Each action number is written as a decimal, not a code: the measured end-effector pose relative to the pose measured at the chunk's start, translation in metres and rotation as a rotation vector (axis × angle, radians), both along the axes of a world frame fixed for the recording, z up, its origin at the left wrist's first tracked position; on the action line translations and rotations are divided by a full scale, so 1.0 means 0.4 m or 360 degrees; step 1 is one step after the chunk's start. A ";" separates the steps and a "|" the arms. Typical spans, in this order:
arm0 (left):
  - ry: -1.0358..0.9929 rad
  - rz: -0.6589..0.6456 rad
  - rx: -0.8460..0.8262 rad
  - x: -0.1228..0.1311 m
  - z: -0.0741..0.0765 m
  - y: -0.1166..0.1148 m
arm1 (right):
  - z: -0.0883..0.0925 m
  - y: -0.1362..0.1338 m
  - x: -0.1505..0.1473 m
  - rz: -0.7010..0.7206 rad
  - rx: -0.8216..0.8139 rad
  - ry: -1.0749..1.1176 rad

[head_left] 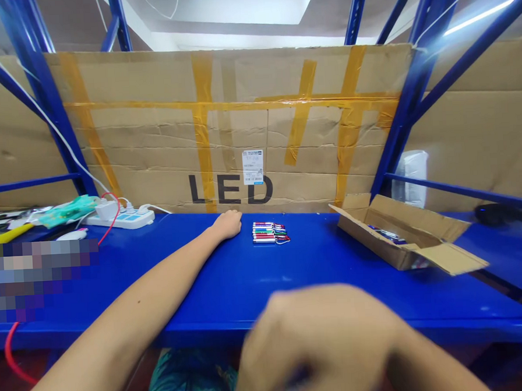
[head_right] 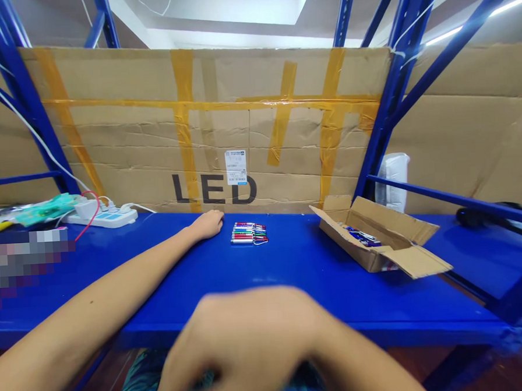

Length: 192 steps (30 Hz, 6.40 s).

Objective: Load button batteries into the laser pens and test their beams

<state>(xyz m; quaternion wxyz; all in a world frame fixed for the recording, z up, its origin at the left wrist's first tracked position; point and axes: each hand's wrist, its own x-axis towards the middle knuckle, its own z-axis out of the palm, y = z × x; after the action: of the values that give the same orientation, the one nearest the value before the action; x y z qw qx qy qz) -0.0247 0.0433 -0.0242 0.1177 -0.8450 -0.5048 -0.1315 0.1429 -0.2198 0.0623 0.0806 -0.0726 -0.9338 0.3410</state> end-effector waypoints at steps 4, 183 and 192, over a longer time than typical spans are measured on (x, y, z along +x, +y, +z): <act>-0.0104 0.0025 0.0133 0.017 0.024 -0.026 | 0.033 0.228 0.070 -0.0880 0.0592 -0.0040; 0.0138 -0.0501 -0.0808 0.121 0.125 -0.241 | -0.078 0.414 0.199 -0.1473 0.0265 -0.0744; 0.0255 -0.0300 -0.0770 0.083 0.153 -0.233 | -0.094 0.407 0.175 -0.1398 0.0227 -0.0748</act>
<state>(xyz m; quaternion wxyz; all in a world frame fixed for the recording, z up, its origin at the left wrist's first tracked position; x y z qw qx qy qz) 0.0087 -0.0497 0.0371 -0.0607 -0.8996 -0.4297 0.0499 0.2127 -0.0572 0.0248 0.0088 -0.5278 -0.8290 0.1846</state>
